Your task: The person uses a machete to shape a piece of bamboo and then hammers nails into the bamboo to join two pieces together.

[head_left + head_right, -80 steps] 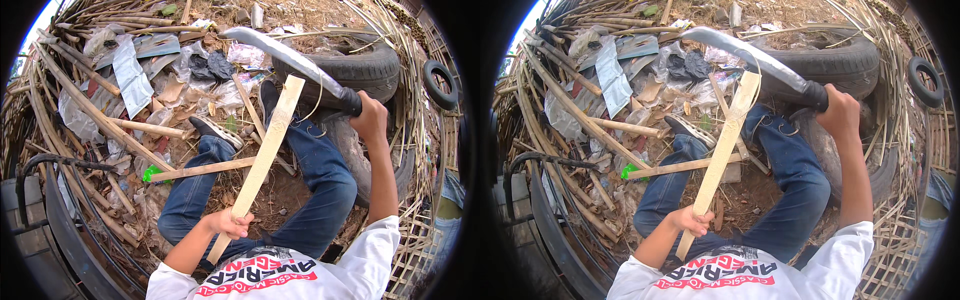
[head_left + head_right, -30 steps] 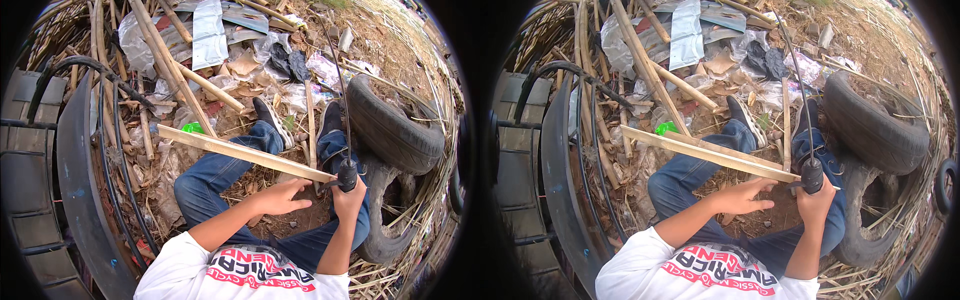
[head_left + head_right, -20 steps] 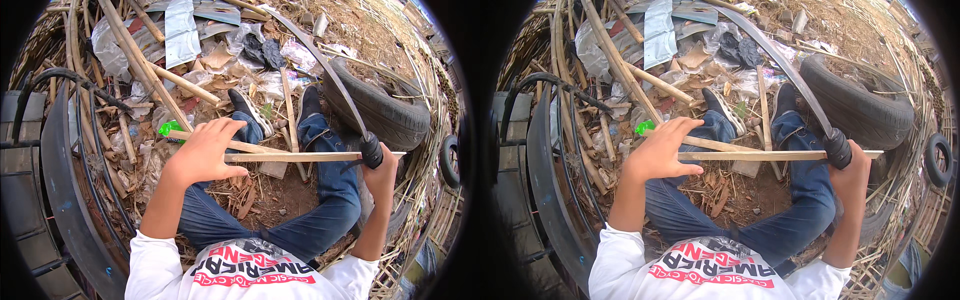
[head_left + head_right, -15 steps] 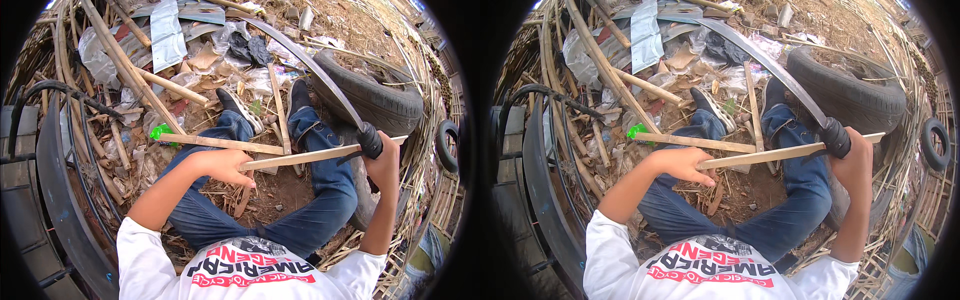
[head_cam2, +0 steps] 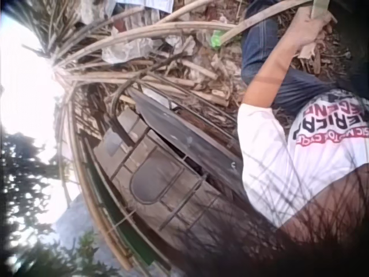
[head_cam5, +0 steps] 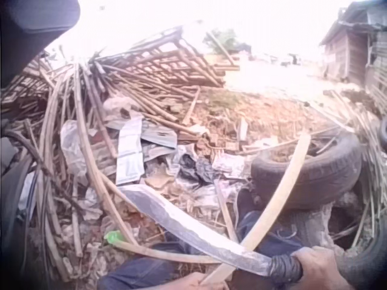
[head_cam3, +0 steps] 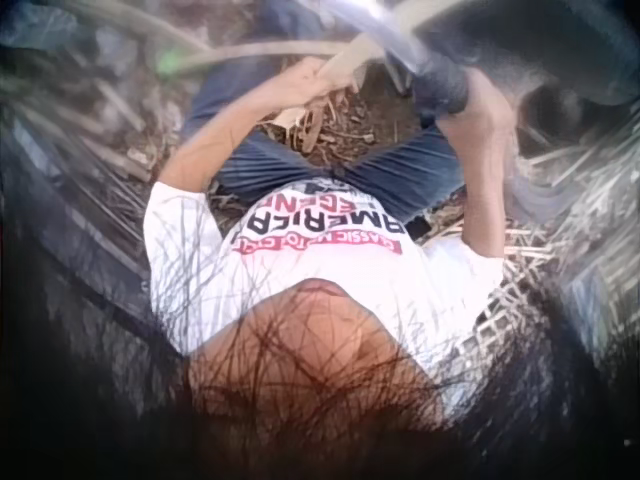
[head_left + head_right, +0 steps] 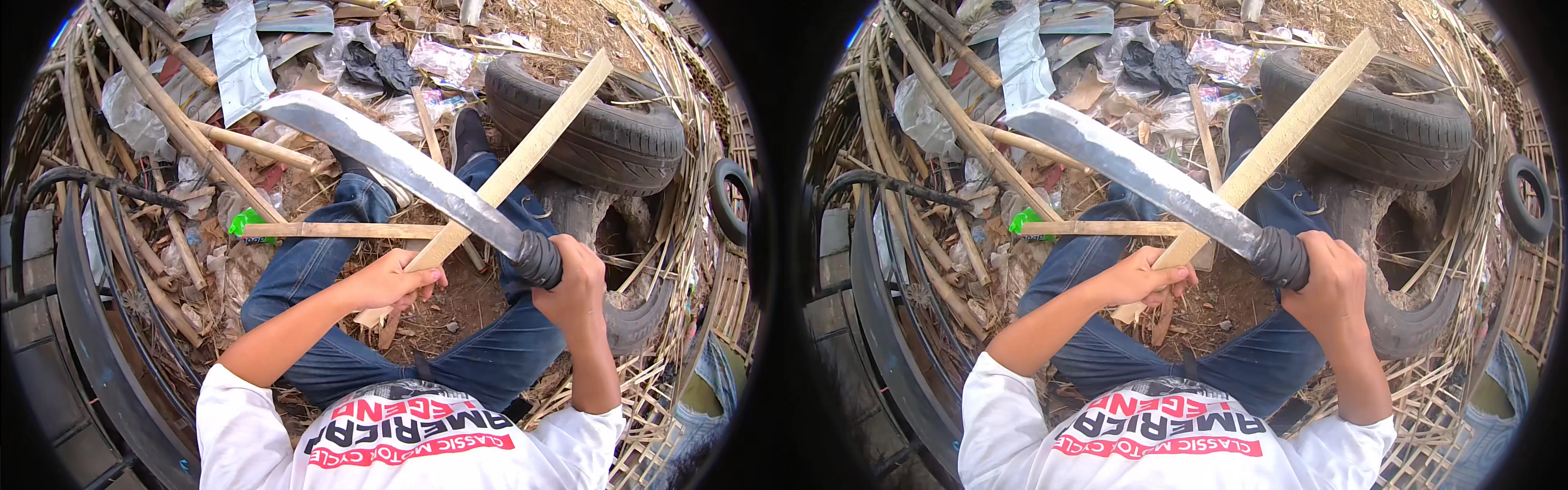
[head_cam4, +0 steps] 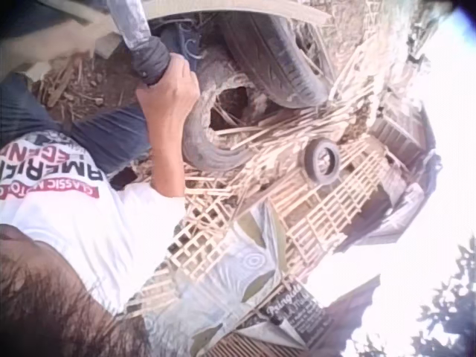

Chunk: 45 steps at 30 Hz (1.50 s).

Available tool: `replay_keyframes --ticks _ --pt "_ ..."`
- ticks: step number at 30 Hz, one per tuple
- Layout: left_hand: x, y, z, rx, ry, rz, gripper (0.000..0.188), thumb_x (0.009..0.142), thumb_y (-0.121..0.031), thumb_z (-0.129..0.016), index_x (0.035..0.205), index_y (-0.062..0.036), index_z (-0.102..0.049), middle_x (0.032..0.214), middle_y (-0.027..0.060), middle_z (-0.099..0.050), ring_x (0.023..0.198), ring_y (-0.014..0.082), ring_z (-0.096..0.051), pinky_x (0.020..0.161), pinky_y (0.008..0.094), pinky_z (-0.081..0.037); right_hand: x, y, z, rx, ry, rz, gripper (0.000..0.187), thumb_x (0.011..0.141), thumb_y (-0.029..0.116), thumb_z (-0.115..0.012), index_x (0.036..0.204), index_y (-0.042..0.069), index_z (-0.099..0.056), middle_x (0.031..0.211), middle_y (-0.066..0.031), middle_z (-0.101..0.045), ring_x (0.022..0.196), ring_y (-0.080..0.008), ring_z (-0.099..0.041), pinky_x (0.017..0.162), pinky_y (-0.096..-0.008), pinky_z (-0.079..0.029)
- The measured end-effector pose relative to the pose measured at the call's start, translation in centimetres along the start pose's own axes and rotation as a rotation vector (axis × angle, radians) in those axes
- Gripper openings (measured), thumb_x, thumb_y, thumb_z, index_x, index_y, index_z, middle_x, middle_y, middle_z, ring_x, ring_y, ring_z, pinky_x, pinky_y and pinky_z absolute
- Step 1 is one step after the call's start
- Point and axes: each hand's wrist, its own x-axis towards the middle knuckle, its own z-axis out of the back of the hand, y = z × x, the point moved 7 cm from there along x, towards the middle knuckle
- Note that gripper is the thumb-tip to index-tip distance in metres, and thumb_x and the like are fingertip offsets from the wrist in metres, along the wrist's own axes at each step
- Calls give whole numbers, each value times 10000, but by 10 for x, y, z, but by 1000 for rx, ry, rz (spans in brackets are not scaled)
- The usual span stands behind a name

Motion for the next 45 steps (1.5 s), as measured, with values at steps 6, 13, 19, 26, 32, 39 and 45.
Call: replay_keyframes --ticks 6,13,19,26,32,39,45 --pt "-9 6 -26 -215 88 25 178 1021 -242 -528 938 -93 -476 629 -68 -327 500 30 -282 440 223 -229 -4 26 -43 -66 134 188 516 405 101 -824 843 84 -552 747 -67 -587 685 -283 -608 660 -377 -475" --pt "-18 7 -39 -191 83 -34 237 1047 -271 -452 887 -99 -419 624 -63 -299 479 42 -260 428 237 -210 -3 15 -46 -105 165 260 599 321 120 -826 860 95 -565 765 -62 -600 726 -287 -607 702 -385 -487" --pt "-21 7 -48 -211 71 21 351 1061 -283 -413 763 -107 -349 609 -49 -276 453 53 -237 421 243 -203 6 -5 -32 -196 52 330 570 324 185 -819 802 93 -524 716 -44 -567 674 -244 -592 671 -351 -477" --pt "-27 7 -52 -246 96 47 391 1063 -307 -402 730 -112 -342 599 -53 -262 449 48 -233 414 242 -194 13 -39 -13 -258 -29 230 542 348 82 -808 826 79 -554 759 -72 -607 731 -292 -621 701 -374 -499" --pt "-36 41 -42 -273 124 150 334 1058 -317 -424 802 -103 -407 611 -71 -268 473 48 -239 427 242 -213 25 -124 32 -468 -178 -119 251 619 47 -684 841 56 -566 775 -140 -646 732 -369 -623 671 -442 -497" --pt "-24 45 -37 -339 269 54 378 1023 -408 -467 823 -91 -416 613 -74 -286 471 33 -243 416 215 -201 -2 -182 94 -502 -282 -547 168 727 103 -665 861 36 -589 765 -196 -650 775 -438 -629 667 -489 -487" --pt "-8 16 -44 -211 279 2 325 1031 -358 -459 942 -45 -480 629 -81 -297 507 20 -274 436 205 -213 -17 -67 43 -181 -177 -120 355 516 58 -732 849 57 -608 736 -128 -637 677 -349 -624 640 -412 -493"
